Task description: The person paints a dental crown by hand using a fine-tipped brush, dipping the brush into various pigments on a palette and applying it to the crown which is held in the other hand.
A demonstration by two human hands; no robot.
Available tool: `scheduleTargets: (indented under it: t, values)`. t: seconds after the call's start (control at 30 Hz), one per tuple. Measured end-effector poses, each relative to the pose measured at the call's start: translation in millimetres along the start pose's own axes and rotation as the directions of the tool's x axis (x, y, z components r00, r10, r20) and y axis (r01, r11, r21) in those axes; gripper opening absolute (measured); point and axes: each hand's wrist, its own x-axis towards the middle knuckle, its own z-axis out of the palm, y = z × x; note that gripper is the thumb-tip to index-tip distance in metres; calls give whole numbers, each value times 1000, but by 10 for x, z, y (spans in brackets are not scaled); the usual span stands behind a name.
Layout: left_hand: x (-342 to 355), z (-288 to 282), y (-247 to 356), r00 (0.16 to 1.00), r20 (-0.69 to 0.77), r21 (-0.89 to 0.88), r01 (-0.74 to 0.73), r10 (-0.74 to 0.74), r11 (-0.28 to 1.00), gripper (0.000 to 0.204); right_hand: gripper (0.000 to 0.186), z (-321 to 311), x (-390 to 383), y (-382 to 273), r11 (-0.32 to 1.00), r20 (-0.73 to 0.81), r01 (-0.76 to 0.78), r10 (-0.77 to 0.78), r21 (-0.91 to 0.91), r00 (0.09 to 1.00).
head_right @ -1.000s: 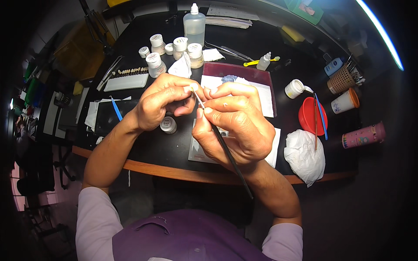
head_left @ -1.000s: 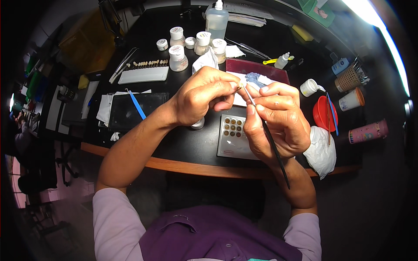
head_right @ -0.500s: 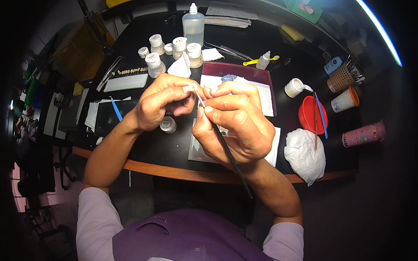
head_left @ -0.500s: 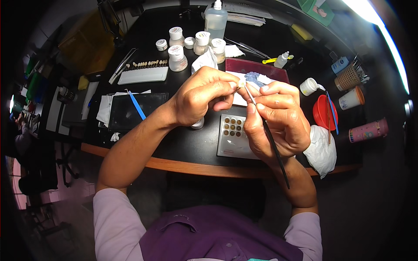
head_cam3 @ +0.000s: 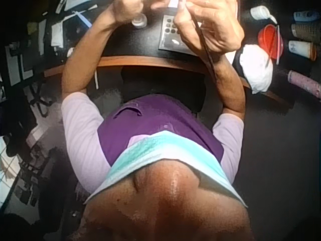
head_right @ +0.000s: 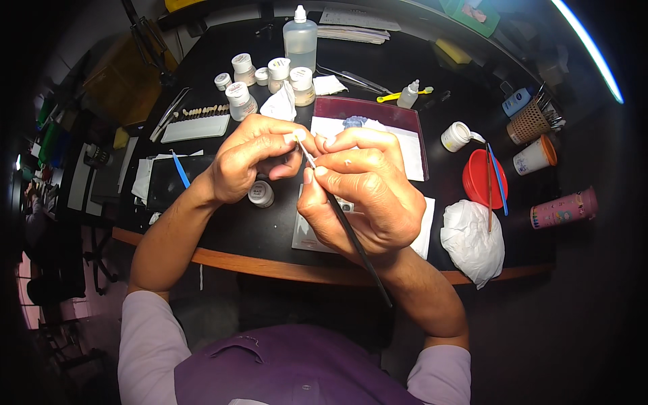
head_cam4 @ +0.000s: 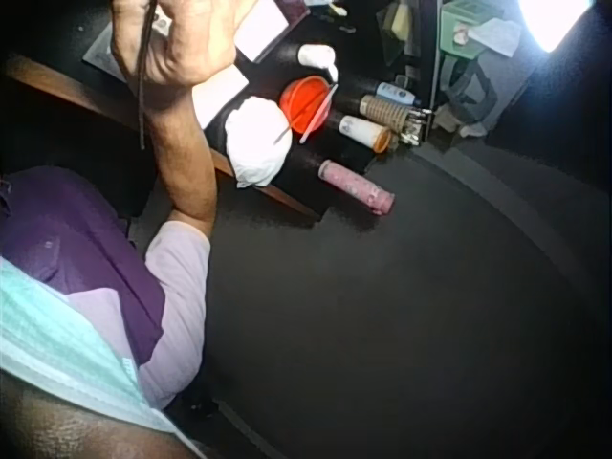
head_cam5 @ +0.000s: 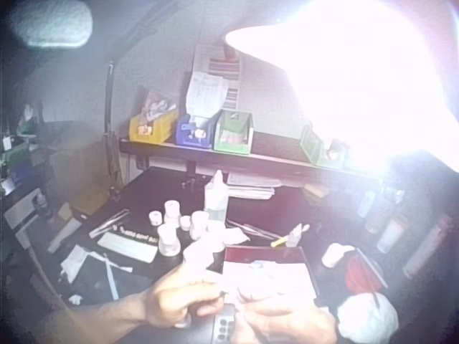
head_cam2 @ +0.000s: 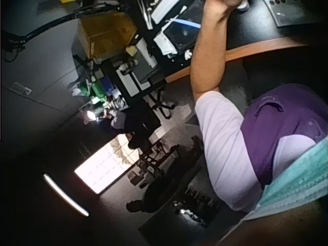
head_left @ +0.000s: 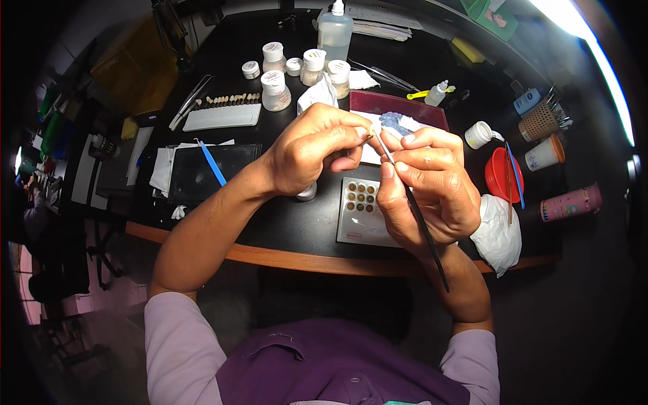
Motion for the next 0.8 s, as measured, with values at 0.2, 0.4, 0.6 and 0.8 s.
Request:
scheduleTargets:
  t: [0.2,0.4,0.6,0.8]
  values:
    - [-3,-20,-39,1000,12,1,7,-7,1000,44,24,4,1,-12,1000,9,-5,5,4,1000]
    - [-4,1,-23,1000,1,-8,8,-8,1000,45,24,9,-14,-2,1000,-4,-4,4,6,1000]
    - [-9,-2,-21,1000,1,-3,-1,1,1000,45,24,5,0,-13,1000,7,0,0,4,1000]
    - [6,15,-7,1000,-2,-3,1,-1,1000,46,24,-2,-5,-7,1000,-5,0,0,-10,1000]
